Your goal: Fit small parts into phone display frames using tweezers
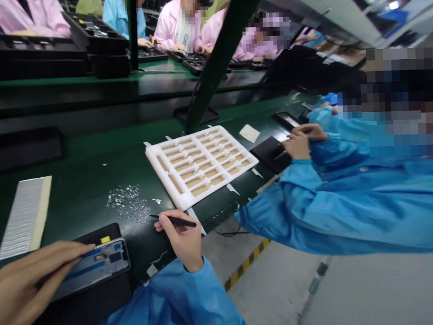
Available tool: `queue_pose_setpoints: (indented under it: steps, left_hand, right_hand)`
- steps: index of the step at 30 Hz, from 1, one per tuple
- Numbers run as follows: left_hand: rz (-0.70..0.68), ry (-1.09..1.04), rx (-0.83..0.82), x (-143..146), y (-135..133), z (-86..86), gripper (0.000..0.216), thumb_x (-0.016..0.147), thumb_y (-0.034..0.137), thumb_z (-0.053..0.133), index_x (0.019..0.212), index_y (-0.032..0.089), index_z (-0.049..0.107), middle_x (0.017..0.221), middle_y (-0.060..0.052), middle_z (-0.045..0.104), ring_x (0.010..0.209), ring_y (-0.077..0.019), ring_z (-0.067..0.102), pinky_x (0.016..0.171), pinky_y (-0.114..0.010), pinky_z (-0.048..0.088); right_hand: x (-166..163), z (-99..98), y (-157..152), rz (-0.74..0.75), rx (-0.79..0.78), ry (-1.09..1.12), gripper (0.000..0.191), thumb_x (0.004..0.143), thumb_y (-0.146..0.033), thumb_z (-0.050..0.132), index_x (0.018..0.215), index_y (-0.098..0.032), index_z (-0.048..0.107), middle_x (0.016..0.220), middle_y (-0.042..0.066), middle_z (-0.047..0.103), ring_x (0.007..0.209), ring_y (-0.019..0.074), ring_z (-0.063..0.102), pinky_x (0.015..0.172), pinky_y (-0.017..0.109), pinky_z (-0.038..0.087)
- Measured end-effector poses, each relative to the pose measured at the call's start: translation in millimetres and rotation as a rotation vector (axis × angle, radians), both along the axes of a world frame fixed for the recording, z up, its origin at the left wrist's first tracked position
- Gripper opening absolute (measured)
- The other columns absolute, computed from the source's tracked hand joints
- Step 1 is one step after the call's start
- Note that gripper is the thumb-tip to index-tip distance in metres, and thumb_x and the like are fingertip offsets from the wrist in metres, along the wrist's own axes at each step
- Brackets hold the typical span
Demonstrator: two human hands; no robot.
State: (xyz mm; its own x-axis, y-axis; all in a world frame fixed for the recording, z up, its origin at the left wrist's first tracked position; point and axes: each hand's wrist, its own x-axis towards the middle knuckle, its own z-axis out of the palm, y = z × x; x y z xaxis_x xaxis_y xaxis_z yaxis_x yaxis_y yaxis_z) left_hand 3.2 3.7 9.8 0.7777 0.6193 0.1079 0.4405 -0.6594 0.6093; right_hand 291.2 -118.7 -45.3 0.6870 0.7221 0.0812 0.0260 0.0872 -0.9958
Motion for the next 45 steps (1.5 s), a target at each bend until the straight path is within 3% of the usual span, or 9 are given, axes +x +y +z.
queue_pose_setpoints:
  steps: [5,8,11,17,23,26,36,45]
  left_hand:
    - [-0.021,0.194,-0.398,21.5,11.5,-0.5,0.032,0.106,0.042,0.053,0.122,0.037,0.080,0.124,0.002,0.081,0.111,-0.0193,0.078,0.093,-0.026,0.063]
    - [-0.022,0.183,-0.458,26.5,12.0,-2.4,0.031,0.104,0.039,0.053,0.119,0.034,0.080,0.121,0.001,0.081,0.112,-0.0201,0.076,0.094,-0.029,0.061]
    - [-0.023,0.172,-0.464,26.4,9.3,-3.1,0.031,0.104,0.036,0.053,0.118,0.034,0.080,0.121,0.002,0.081,0.113,-0.0201,0.075,0.099,-0.031,0.058]
    - [-0.005,0.142,-0.444,24.8,6.1,-7.7,0.029,0.101,0.031,0.055,0.116,0.032,0.080,0.118,0.001,0.081,0.109,-0.0204,0.075,0.093,-0.031,0.058]
    - [0.028,0.181,-0.441,26.9,4.6,-6.2,0.030,0.099,0.032,0.054,0.114,0.032,0.080,0.116,0.002,0.081,0.094,-0.0183,0.075,0.063,-0.025,0.051]
    - [0.046,0.186,-0.446,28.5,3.7,-5.9,0.029,0.098,0.034,0.055,0.114,0.033,0.080,0.115,0.002,0.081,0.086,-0.0170,0.074,0.057,-0.025,0.046]
    - [0.154,0.180,-0.444,35.2,-1.3,-7.9,0.027,0.092,0.042,0.058,0.099,0.034,0.083,0.104,0.004,0.083,0.090,-0.0191,0.076,0.078,-0.030,0.054]
    - [0.174,0.212,-0.401,38.6,-3.3,-7.9,0.023,0.092,0.038,0.060,0.098,0.037,0.082,0.102,0.008,0.083,0.091,-0.0182,0.076,0.068,-0.027,0.050]
  right_hand:
    - [-28.4,24.7,-6.4,0.287,0.021,-0.019,0.010,0.095,-0.028,0.080,0.090,-0.020,0.083,0.086,0.007,0.081,0.062,0.0175,0.078,0.059,0.026,0.068]
    - [-43.9,32.7,-0.7,0.445,-0.018,-0.108,0.008,0.093,-0.025,0.080,0.089,-0.021,0.085,0.084,0.008,0.082,0.069,0.0195,0.080,0.065,0.029,0.069]
    - [-53.4,31.2,6.8,0.495,-0.032,-0.192,0.005,0.091,-0.021,0.081,0.090,-0.022,0.086,0.086,0.006,0.083,0.077,0.0197,0.080,0.071,0.028,0.068]
    - [-57.3,24.1,12.4,0.517,-0.084,-0.239,0.007,0.092,-0.024,0.079,0.090,-0.022,0.085,0.086,0.006,0.083,0.075,0.0201,0.079,0.070,0.029,0.066]
    - [-57.9,25.3,13.1,0.502,-0.109,-0.249,0.008,0.092,-0.024,0.078,0.088,-0.021,0.085,0.085,0.007,0.083,0.074,0.0199,0.079,0.067,0.028,0.065]
    - [-58.1,25.4,13.2,0.494,-0.115,-0.237,0.009,0.092,-0.025,0.078,0.088,-0.021,0.084,0.084,0.007,0.083,0.074,0.0202,0.079,0.065,0.028,0.065]
    - [-60.6,25.9,13.6,0.458,-0.105,-0.223,0.012,0.093,-0.025,0.076,0.085,-0.020,0.084,0.082,0.006,0.082,0.073,0.0194,0.078,0.066,0.028,0.064]
    - [-62.3,22.3,10.7,0.411,-0.067,-0.265,0.010,0.093,-0.021,0.076,0.087,-0.021,0.084,0.083,0.007,0.082,0.073,0.0198,0.078,0.067,0.028,0.064]
